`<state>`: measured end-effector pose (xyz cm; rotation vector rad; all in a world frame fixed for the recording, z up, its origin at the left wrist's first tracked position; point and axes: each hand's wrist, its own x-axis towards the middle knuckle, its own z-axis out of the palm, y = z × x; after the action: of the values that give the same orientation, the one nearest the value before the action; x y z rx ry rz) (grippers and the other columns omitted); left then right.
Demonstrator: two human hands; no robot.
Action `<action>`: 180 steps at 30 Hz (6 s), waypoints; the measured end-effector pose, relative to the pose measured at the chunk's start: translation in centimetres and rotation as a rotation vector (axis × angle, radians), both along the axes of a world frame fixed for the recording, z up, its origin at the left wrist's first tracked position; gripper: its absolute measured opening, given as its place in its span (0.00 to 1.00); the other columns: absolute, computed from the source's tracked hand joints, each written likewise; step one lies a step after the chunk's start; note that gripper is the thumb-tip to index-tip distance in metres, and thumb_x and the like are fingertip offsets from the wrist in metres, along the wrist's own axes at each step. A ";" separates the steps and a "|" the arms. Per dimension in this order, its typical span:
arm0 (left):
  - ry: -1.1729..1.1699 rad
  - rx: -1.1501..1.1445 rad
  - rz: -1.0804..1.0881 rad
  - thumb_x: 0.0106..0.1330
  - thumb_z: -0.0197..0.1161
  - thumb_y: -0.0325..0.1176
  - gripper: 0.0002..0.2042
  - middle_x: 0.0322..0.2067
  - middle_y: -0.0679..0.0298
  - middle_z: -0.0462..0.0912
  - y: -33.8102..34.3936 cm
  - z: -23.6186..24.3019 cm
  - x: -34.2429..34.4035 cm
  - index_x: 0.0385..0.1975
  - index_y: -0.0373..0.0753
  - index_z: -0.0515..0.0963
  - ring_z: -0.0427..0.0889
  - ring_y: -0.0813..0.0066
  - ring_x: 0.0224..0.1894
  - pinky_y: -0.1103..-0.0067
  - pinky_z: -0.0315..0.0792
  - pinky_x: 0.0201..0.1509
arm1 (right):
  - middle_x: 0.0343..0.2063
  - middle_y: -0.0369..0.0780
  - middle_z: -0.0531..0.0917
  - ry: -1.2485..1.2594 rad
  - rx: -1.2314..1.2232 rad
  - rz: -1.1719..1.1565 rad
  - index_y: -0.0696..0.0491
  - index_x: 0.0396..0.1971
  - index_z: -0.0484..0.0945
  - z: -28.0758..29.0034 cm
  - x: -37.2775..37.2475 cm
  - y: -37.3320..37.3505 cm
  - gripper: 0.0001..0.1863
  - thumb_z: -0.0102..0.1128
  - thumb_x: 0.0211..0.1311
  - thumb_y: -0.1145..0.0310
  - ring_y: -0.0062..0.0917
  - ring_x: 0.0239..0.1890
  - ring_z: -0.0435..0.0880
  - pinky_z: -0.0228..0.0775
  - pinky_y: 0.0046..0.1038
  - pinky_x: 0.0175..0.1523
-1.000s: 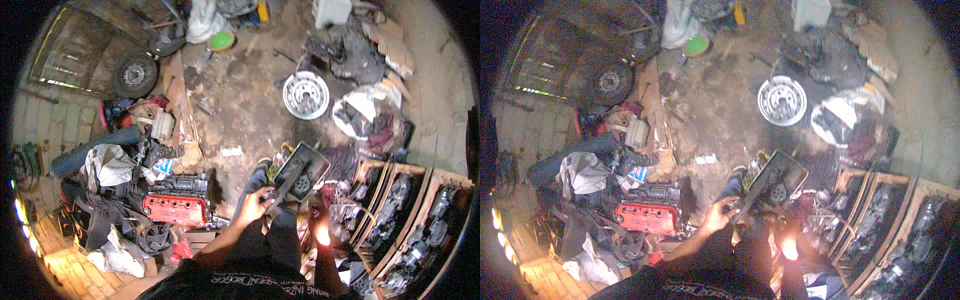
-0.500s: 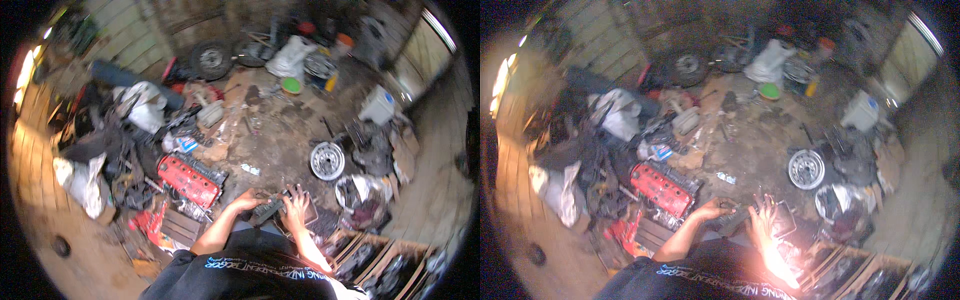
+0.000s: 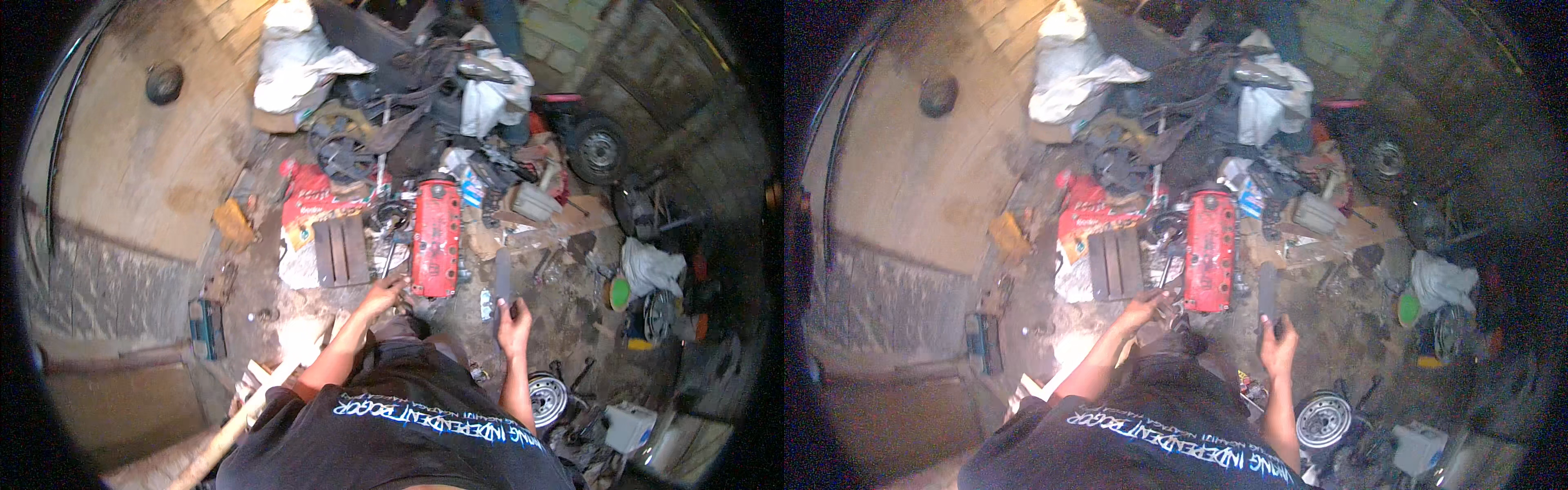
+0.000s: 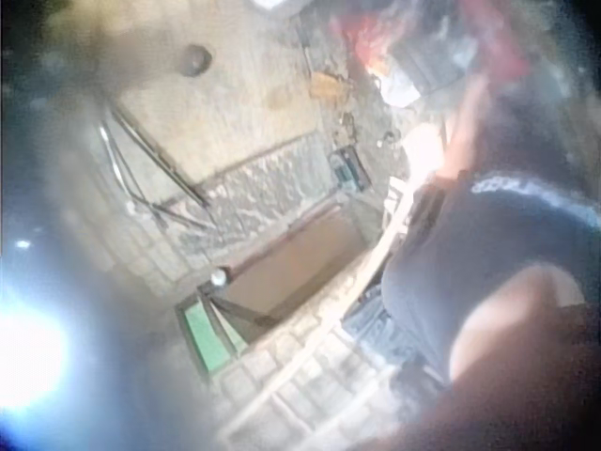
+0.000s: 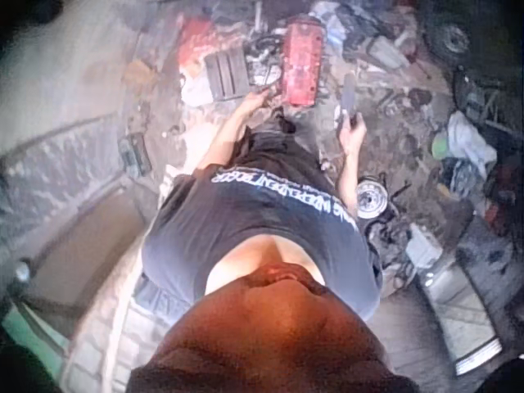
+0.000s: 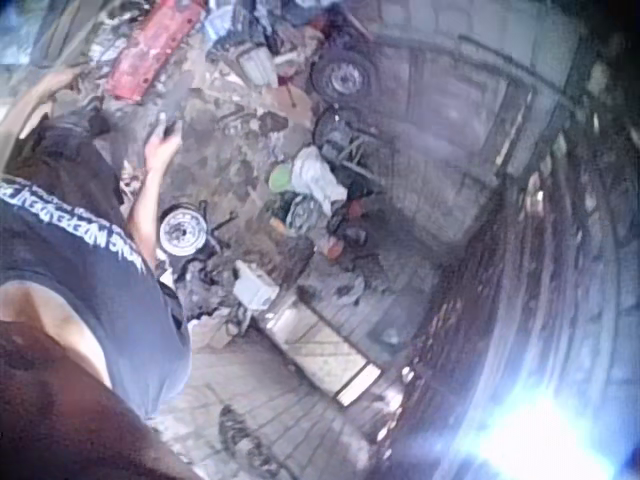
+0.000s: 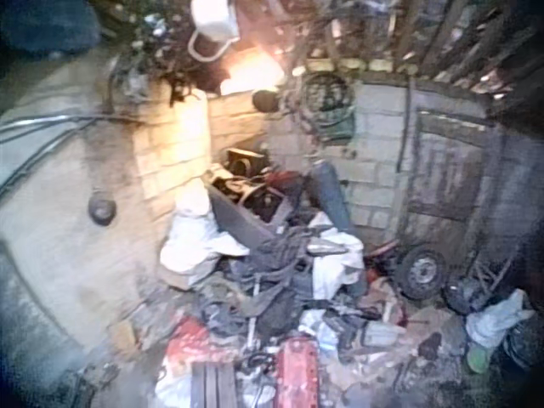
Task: The person sits on the floor in a cluttered workshop and works on a red engine block. They pour liquid from a plastic bottle into the engine, handle a small metal part, and wipe the engine surface with a cloth.
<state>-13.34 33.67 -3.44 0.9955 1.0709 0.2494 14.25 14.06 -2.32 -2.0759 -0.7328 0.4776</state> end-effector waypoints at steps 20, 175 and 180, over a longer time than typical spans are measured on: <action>0.116 -0.101 1.070 0.79 0.56 0.42 0.17 0.45 0.57 0.86 -13.5 2.6 -15.5 0.58 0.38 0.76 0.87 0.69 0.40 0.72 0.81 0.46 | 0.25 0.38 0.76 0.486 -0.249 0.429 0.68 0.38 0.79 -6.6 -2.1 8.5 0.29 0.52 0.79 0.50 0.24 0.32 0.70 0.67 0.35 0.41; 0.409 -0.265 -0.919 0.63 0.48 0.80 0.53 0.71 0.54 0.67 55.7 -72.0 -17.2 0.75 0.37 0.59 0.70 0.56 0.69 0.59 0.64 0.73 | 0.67 0.46 0.74 1.423 0.720 -1.364 0.57 0.70 0.67 -72.6 -52.2 31.0 0.40 0.52 0.73 0.38 0.39 0.67 0.72 0.61 0.42 0.72; 0.423 -0.321 -0.800 0.64 0.44 0.80 0.51 0.70 0.51 0.66 54.4 -70.7 -16.8 0.76 0.43 0.58 0.66 0.44 0.70 0.47 0.64 0.70 | 0.68 0.46 0.72 1.366 0.904 -1.496 0.56 0.71 0.65 -73.9 -54.0 31.3 0.41 0.54 0.72 0.39 0.41 0.68 0.70 0.58 0.47 0.73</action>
<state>-30.11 88.05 -74.12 1.1258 0.9598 -0.7902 -39.71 45.36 -76.26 -0.6184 1.1675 0.3836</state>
